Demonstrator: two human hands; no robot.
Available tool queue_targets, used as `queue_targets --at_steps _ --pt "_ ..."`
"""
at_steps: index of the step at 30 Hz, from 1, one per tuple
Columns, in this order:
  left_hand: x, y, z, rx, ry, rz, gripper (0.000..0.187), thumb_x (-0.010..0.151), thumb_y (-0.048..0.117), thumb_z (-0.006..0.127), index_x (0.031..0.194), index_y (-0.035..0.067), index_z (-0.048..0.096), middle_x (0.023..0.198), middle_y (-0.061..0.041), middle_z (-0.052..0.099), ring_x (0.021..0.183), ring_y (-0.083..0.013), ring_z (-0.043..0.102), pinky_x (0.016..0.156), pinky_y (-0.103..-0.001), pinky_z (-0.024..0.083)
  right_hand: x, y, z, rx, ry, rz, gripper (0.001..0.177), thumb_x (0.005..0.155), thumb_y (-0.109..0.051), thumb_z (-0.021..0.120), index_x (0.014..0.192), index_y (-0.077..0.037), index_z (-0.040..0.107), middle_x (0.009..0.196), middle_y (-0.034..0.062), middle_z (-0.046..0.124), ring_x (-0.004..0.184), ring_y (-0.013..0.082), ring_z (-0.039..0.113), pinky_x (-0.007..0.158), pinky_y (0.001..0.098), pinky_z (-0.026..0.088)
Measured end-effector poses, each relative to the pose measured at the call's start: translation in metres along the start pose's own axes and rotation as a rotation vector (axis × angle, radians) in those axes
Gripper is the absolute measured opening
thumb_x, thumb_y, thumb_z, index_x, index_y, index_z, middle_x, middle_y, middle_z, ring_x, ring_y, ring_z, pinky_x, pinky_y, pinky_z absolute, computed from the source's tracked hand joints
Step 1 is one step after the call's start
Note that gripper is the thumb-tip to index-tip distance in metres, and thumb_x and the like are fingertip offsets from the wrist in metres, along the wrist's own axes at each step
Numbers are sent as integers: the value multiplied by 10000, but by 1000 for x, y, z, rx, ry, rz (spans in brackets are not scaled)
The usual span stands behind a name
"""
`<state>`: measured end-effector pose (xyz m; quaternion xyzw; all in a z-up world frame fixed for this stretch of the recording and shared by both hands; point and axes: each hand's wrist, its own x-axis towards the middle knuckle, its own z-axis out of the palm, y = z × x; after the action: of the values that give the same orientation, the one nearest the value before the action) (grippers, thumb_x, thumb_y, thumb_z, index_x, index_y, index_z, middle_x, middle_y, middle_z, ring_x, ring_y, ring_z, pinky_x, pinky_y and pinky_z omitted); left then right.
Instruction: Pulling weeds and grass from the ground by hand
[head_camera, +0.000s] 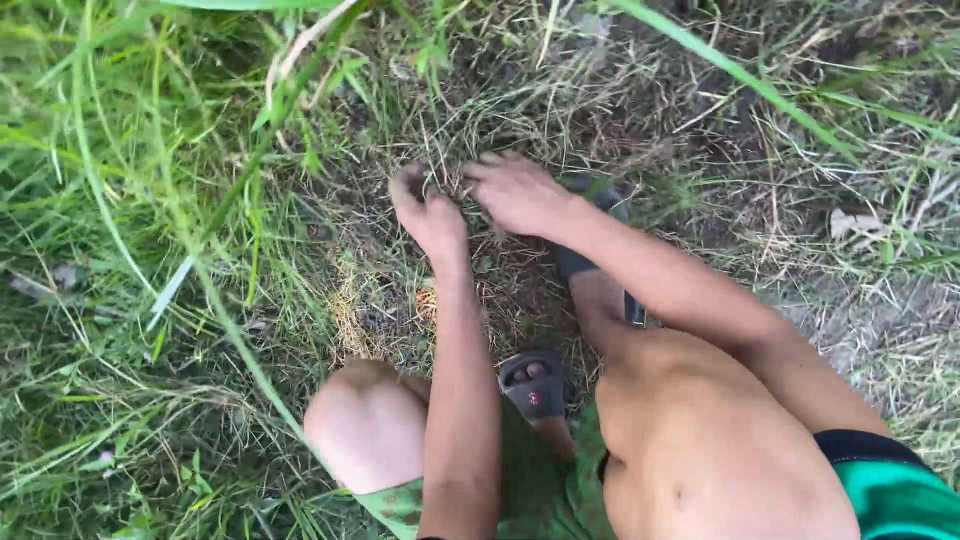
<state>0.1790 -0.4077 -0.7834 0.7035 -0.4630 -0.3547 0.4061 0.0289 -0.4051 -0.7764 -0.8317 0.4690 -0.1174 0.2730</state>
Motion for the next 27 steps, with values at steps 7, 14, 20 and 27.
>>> queue_targets --at_steps 7,14,20,27 --pt "-3 -45 6 92 43 -173 684 819 -175 488 1490 -80 394 1484 -250 496 1368 -338 505 1167 -437 373 22 7 22 -315 -109 56 500 711 -57 680 1211 -55 686 1485 153 512 912 247 665 721 376 591" --pt "-28 -47 56 237 -439 -352 317 925 30 493 1185 -69 646 1053 -249 736 957 -361 748 915 -468 590 -11 61 7 -215 -217 403 253 888 -72 670 1136 -28 695 835 169 714 722 317 702 662 483 592" --pt "-39 11 87 249 -491 -192 245 971 94 542 1137 -51 648 933 -294 724 889 -431 714 840 -494 561 -40 66 -55 121 -10 552 274 764 9 703 1036 -6 667 862 190 700 789 403 710 767 530 569" --pt "3 64 108 166 -410 256 318 928 17 561 1236 -27 624 1169 -234 689 1066 -394 687 958 -469 549 -17 117 -53 120 568 301 531 694 134 632 1214 28 608 1163 295 657 1055 445 664 915 499 576"
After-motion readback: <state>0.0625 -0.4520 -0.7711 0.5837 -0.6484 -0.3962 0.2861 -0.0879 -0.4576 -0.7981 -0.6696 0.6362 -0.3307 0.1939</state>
